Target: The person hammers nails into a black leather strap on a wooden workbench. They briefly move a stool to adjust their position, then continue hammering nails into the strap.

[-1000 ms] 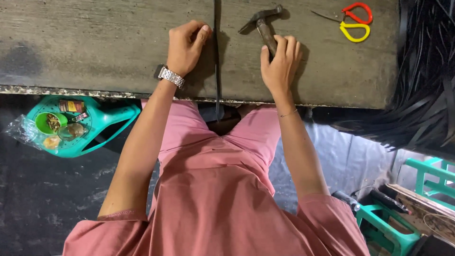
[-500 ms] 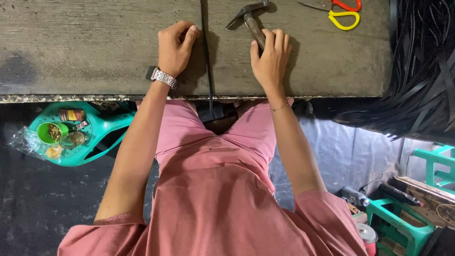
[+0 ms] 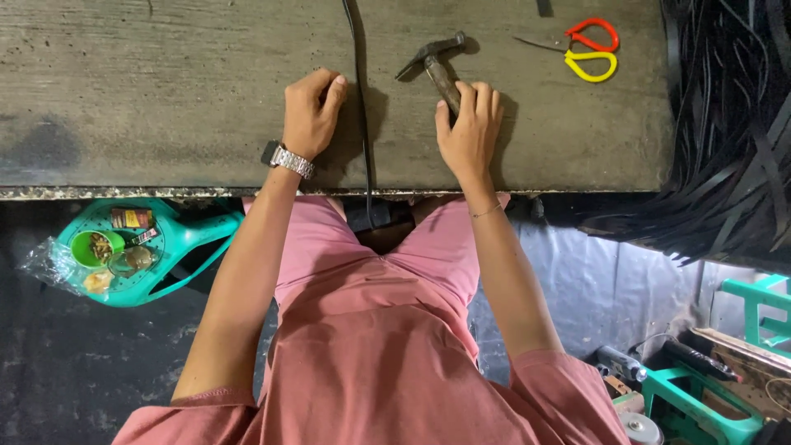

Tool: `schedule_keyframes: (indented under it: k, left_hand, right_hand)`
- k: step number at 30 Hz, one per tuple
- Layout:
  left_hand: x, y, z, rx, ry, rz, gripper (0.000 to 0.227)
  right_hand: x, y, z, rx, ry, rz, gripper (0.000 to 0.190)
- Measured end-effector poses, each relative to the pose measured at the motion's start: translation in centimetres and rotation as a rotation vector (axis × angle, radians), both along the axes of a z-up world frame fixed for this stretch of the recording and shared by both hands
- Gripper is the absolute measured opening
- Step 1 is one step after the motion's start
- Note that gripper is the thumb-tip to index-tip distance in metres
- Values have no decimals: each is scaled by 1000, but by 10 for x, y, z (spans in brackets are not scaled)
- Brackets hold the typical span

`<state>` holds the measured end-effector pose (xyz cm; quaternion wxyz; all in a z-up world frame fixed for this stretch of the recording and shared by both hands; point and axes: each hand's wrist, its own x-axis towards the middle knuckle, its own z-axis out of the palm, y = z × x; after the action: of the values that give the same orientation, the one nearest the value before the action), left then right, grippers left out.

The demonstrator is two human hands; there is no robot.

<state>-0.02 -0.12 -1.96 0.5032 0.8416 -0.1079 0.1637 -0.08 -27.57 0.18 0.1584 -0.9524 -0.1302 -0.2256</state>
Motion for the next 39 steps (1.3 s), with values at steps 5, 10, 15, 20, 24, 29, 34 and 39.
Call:
schedule_keyframes:
  k: [5, 10, 15, 20, 24, 29, 34, 39]
  left_hand:
    - [2, 4, -24, 32, 11, -4, 45]
    - [1, 2, -27, -77, 55, -9, 57]
    - [-1, 3, -18, -233, 30, 39, 41]
    - [1, 2, -17, -256, 45, 46, 27]
    - [1, 3, -18, -320, 88, 60, 27]
    - [5, 0, -22, -555, 159, 41, 30]
    - [11, 1, -22, -610, 178, 68, 37]
    - [2, 0, -11, -273, 74, 92, 25]
  right_hand:
    - [0, 0, 3, 15, 16, 11, 26]
    - [2, -3, 0, 11, 18, 28, 26]
    - [4, -7, 2, -45, 59, 44, 31]
    - [11, -2, 1, -150, 175, 17, 33]
    - [27, -4, 37, 264, 296, -83, 46]
    - [12, -40, -23, 690, -205, 127, 16]
    - [-2, -43, -3, 122, 496, -55, 53]
    - [16, -53, 8, 315, 111, 8, 39]
